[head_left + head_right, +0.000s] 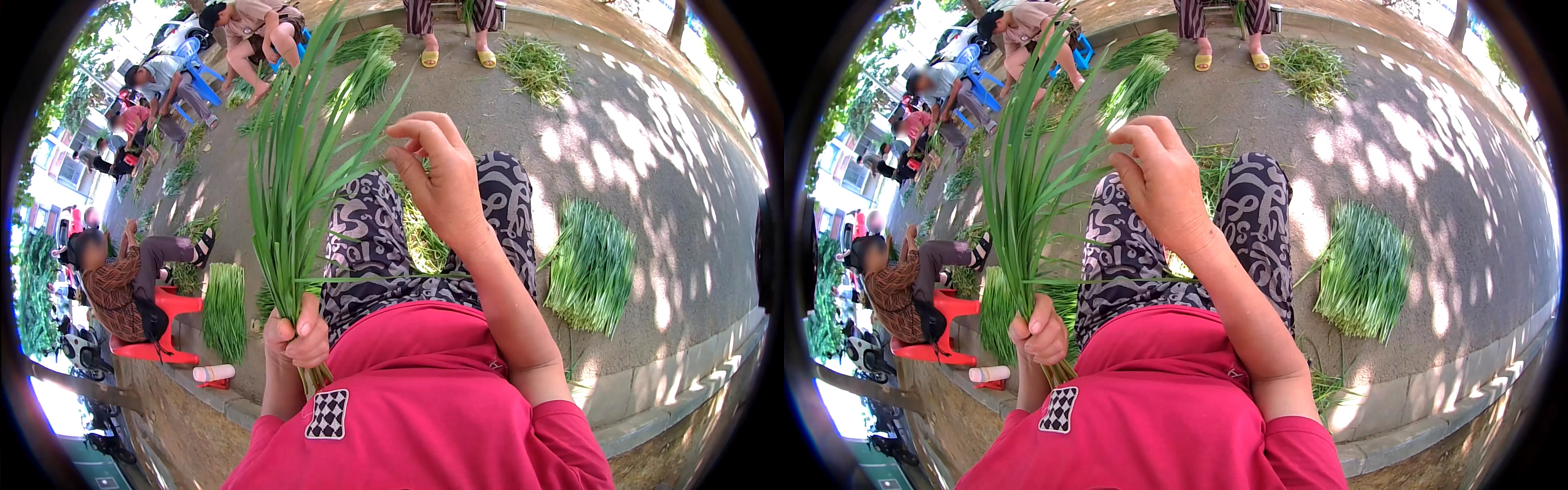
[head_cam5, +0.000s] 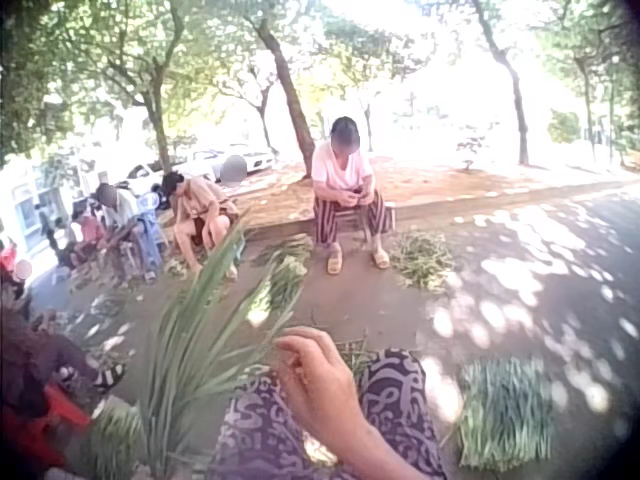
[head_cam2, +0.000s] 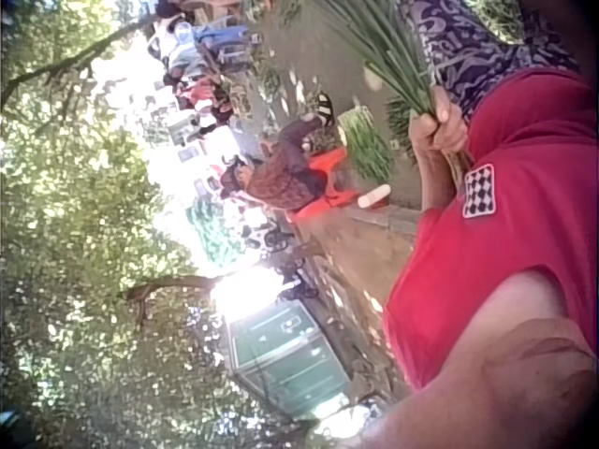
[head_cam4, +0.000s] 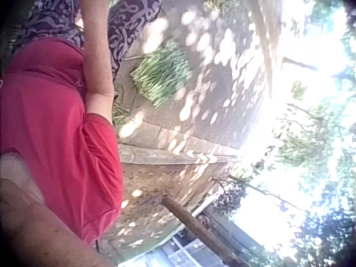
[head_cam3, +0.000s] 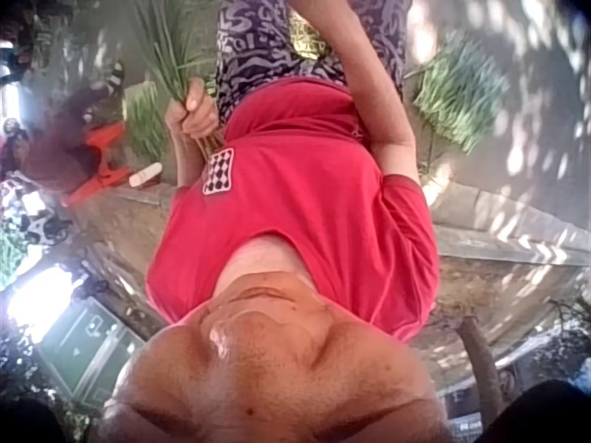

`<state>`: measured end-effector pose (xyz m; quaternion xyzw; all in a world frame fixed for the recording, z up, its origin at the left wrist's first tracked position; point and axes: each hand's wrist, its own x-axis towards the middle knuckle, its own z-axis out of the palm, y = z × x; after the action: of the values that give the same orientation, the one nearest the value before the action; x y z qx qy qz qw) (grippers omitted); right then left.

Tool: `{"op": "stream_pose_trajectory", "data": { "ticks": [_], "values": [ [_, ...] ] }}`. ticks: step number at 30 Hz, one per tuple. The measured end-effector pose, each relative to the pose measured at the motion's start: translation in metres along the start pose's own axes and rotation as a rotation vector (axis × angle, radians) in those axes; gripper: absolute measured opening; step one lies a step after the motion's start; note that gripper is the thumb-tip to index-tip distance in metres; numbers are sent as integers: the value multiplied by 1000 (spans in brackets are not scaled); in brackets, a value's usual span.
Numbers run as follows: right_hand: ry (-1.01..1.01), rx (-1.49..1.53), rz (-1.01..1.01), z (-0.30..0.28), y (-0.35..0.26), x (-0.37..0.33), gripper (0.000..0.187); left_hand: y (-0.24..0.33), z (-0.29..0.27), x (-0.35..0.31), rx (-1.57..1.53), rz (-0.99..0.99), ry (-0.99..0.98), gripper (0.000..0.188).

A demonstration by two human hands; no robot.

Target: The person sits on the ground and sorts a bunch of green herbs by hand, picking out individual leaves and placing them into a separate pile.

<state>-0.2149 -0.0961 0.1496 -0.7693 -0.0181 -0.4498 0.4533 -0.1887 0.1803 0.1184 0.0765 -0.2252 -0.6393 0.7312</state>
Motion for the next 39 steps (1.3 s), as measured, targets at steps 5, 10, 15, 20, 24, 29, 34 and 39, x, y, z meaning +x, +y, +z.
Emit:
{"op": "stream_pose_trajectory", "data": {
  "ticks": [5,10,15,20,24,29,34,39],
  "values": [
    [-12,80,49,3,-2,0,25,-2,-1,0,-16,1,-5,21],
    [-86,1,-78,0,4,-1,20,-3,0,1,-17,4,-6,21],
    [-44,11,-43,3,1,-2,20,-3,-2,1,-27,-3,-14,21],
    [-5,27,13,3,1,-1,25,-2,-2,1,-18,-16,-22,21],
    [-44,11,36,1,-3,-1,27,-3,-2,1,-20,-2,-16,20],
    [-58,-25,-4,1,0,-1,19,-3,-1,1,-33,-11,-11,20],
    [-55,-20,-4,1,-1,0,16,-2,-1,3,-34,-24,-20,21],
    [-75,-2,14,1,-1,-1,15,-3,-2,2,-38,-25,-27,21]
  ]
}}
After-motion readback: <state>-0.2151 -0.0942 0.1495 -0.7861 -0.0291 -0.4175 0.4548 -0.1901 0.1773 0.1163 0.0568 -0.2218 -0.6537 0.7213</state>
